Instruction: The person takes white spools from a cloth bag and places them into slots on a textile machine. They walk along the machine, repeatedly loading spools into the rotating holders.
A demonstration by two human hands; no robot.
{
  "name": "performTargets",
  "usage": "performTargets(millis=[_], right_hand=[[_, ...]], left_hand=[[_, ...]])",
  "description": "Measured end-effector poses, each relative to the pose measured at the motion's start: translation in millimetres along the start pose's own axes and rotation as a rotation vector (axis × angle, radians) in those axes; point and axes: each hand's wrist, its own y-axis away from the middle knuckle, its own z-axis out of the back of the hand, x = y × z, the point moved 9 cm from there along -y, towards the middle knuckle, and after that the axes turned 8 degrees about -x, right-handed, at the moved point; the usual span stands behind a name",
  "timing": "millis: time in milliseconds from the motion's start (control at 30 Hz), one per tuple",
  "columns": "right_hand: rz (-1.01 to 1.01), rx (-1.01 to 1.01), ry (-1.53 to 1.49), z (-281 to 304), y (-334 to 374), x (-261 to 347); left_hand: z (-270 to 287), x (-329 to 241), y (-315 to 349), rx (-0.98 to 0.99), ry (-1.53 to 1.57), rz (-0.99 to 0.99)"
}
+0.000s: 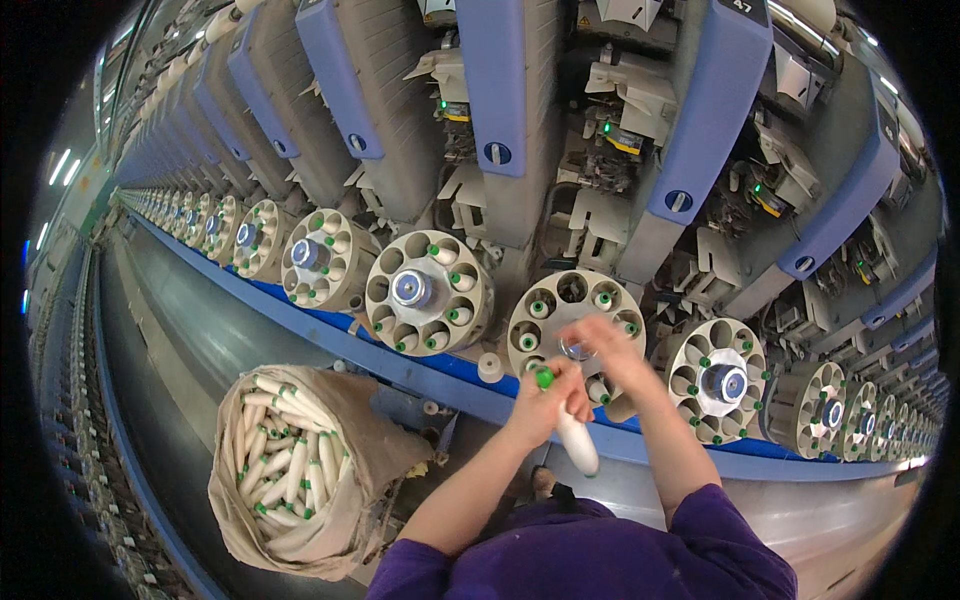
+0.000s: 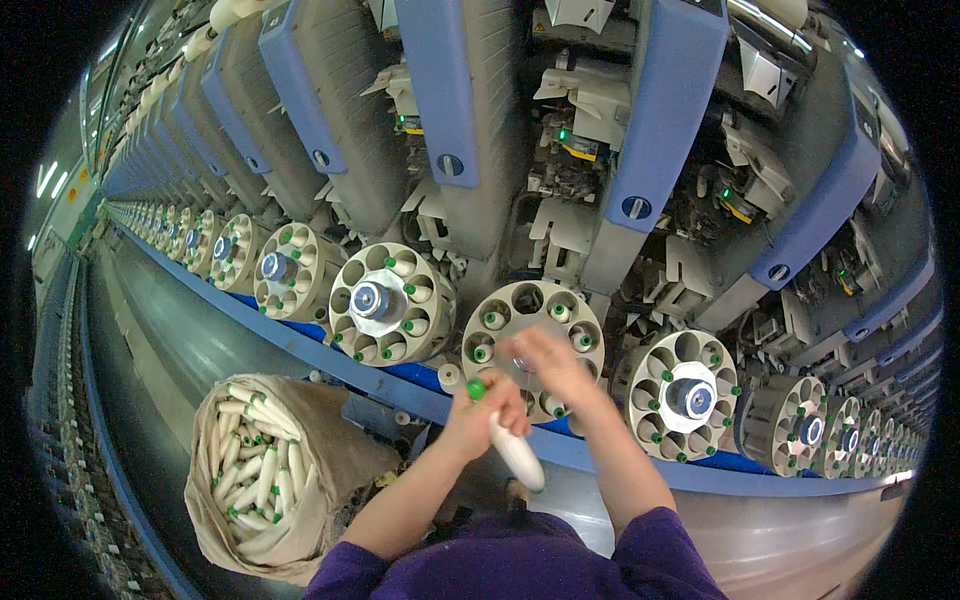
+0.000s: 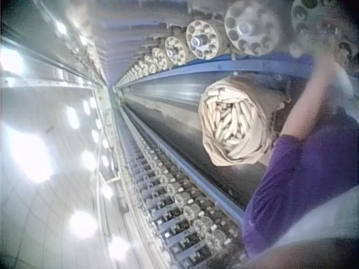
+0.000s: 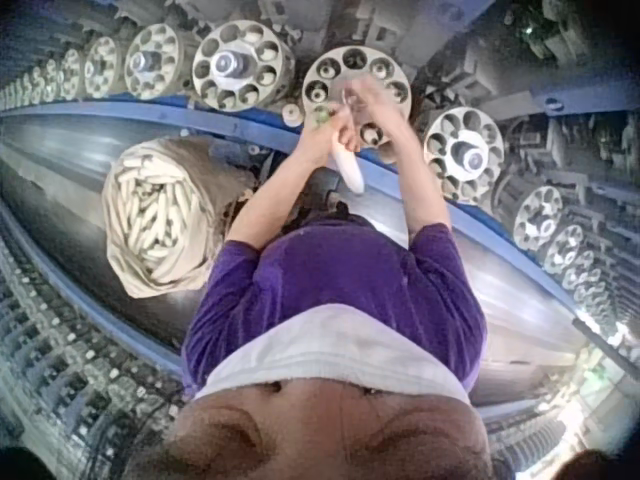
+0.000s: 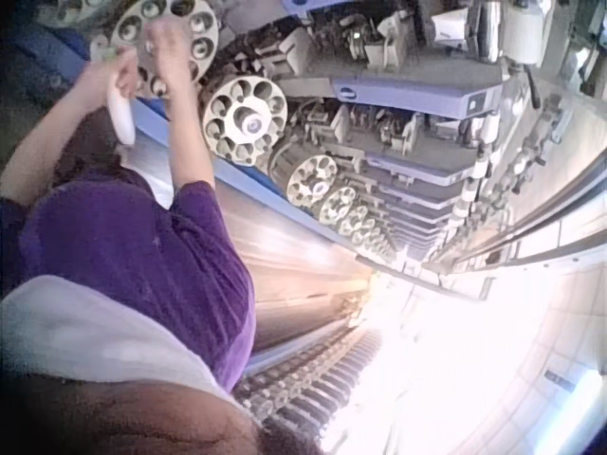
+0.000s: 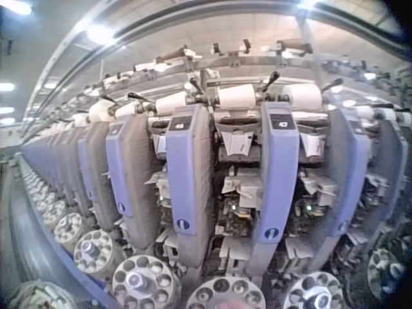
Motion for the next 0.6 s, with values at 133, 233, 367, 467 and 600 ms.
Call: performTargets(millis=[133,233,367,467,600], right_hand=[[-0.242,0.195,0.168,-10.7,9.9,-54.9],[-0.043,-0.279,0.074,69.7,-11.7,-53.3],[0.115,-0.246,0.807,84.0,-34.3,-66.3],[0.296,-0.350,1.052,70.9,-45.5,-46.4],[0.266,-0.205,1.234,24.6,-80.8,-41.2]], left_hand=[[30.4,-70.2,7.2,-0.036,0.164,-0.185],[103.6,-95.3,17.9,-0.462,0.002,-0.221],[144.8,-56.5,13.5,-0.684,-0.394,-0.051],[153.5,-28.6,14.0,-0.695,-0.325,0.039],[149.9,-3.2,27.7,-0.704,-0.174,0.094]])
